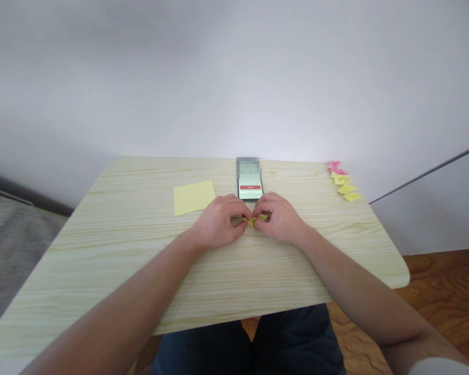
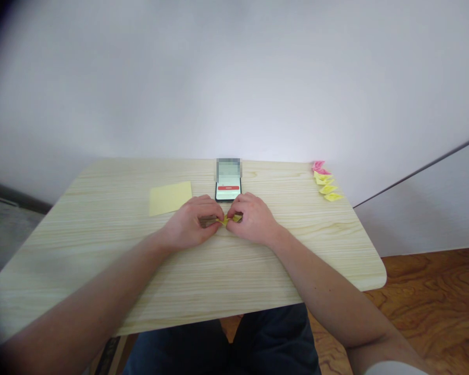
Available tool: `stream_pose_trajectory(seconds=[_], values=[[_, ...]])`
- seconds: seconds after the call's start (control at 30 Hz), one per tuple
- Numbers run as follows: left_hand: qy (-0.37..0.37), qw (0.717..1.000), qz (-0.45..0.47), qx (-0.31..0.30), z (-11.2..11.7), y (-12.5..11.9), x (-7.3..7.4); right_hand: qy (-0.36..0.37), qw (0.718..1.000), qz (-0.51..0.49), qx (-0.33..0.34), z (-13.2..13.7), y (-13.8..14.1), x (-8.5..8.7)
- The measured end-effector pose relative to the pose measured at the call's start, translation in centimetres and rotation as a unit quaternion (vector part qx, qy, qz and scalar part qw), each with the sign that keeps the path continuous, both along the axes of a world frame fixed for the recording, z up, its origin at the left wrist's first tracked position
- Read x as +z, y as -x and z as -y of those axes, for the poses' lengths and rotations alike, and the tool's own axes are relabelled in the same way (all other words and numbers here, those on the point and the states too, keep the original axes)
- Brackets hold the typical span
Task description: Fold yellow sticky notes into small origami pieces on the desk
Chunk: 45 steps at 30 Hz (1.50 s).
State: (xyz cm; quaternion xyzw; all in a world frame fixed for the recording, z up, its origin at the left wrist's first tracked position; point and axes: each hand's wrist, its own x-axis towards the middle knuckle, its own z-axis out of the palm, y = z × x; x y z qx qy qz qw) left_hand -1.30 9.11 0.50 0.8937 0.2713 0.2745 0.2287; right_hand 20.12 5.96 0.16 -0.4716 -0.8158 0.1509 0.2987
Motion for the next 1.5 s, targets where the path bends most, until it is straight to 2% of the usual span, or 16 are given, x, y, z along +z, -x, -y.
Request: stream_pose_trajectory(seconds=[0.33,0.5,0.6,0.73,0.87,0.97,1.17,1.33,1.5], values=[[-0.003,1.000,0.005,-0.013,0.0,0.1,0.1,0.016,1.000,-0.017,0.010,-0.2,-0.2,0.0],[-0.004,1.000,0.005,-0.009,0.0,0.1,0.1,0.107,0.989,-0.097,0.006,0.0,-0.9,1.1],[-0.002,1.000,0.005,-0.004,0.0,0.2,-0.1,0.134,0.987,-0.082,0.021,0.4,-1.8,2.1],[0.007,1.000,0.010,0.008,-0.1,0.2,-0.3,0.103,0.994,-0.040,0.002,1.5,-2.4,2.5],[0.015,1.000,0.014,0.015,-0.1,0.1,-0.5,0.074,0.994,-0.040,-0.074,3.2,-2.1,1.6],[0.016,0.999,0.024,0.016,-0.2,0.0,-0.5,0.052,0.992,-0.049,-0.106,4.2,-1.8,0.8],[0.019,0.999,0.028,-0.002,0.2,-0.6,-0.5,-0.006,0.996,0.006,-0.089,5.2,-2.4,0.5],[0.038,0.998,0.039,0.020,0.6,-0.8,-0.7,-0.001,0.997,0.034,-0.073,6.2,-4.5,1.0],[0.047,0.998,0.025,0.036,0.5,-0.6,-0.8,0.008,0.992,0.020,-0.128,7.0,-9.8,1.7]])
